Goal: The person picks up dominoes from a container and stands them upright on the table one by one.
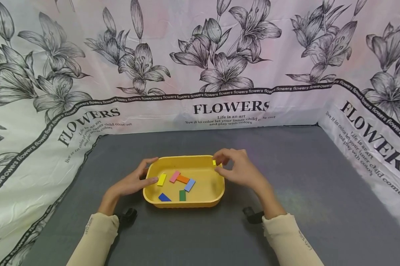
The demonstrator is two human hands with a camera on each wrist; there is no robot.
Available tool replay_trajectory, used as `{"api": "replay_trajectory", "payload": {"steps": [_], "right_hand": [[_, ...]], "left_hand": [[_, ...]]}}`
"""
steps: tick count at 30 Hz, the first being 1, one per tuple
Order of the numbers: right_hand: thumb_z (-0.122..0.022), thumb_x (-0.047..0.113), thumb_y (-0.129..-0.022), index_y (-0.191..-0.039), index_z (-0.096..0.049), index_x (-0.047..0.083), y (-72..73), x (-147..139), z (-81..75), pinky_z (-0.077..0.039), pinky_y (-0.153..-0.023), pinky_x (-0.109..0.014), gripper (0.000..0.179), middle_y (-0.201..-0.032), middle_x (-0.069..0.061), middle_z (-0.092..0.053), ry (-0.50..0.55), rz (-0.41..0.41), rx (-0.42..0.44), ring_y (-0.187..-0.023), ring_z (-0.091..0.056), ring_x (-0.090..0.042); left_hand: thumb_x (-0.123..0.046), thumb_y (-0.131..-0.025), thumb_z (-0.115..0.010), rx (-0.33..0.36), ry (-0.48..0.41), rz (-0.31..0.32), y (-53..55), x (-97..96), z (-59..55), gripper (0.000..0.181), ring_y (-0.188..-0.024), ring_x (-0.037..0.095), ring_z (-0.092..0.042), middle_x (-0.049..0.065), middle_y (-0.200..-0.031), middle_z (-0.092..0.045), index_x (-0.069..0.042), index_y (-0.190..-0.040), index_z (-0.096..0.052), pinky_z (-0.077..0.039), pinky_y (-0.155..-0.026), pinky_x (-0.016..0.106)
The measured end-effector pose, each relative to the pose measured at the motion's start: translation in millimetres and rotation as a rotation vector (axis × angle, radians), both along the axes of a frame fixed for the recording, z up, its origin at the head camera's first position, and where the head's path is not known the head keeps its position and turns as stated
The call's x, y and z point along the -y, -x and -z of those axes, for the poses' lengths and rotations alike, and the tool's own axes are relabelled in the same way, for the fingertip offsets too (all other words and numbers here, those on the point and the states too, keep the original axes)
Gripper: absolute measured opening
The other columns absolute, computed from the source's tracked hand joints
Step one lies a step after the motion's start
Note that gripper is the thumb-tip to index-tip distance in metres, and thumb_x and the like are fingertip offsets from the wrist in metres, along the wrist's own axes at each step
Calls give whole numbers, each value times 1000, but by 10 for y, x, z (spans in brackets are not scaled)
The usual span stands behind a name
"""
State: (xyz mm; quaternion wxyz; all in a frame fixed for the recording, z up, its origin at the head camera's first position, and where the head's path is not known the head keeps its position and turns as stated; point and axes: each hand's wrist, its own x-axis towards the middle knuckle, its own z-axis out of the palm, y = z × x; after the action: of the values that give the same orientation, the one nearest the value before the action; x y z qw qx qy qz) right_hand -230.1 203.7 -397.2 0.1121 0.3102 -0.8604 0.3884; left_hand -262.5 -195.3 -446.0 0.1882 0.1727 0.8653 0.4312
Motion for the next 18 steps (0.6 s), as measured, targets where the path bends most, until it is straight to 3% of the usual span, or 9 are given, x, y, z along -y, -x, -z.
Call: {"api": "replay_trajectory", "payload": {"steps": [10, 18], "right_hand": [[-78, 19, -91, -111, -68, 15, -87, -417, -18, -50, -78, -33, 22, -102, 0, -71, -25, 245, 129, -88, -60, -11], [-75, 19, -93, -112, -65, 13, -92, -640, 24, -51, -81, -41, 22, -105, -5, -69, -80, 298, 193, -92, -60, -17]], "left_hand": [[-41, -96, -68, 14, -12, 2, -2, -13, -8, 77, -145, 36, -43, 10, -164, -36, -36, -157, -20, -37, -116, 62], [-45, -95, -68, 12, -9, -1, 11, 1, 2, 79, -146, 37, -41, 10, -164, -35, -35, -157, -19, -35, -117, 64]]}}
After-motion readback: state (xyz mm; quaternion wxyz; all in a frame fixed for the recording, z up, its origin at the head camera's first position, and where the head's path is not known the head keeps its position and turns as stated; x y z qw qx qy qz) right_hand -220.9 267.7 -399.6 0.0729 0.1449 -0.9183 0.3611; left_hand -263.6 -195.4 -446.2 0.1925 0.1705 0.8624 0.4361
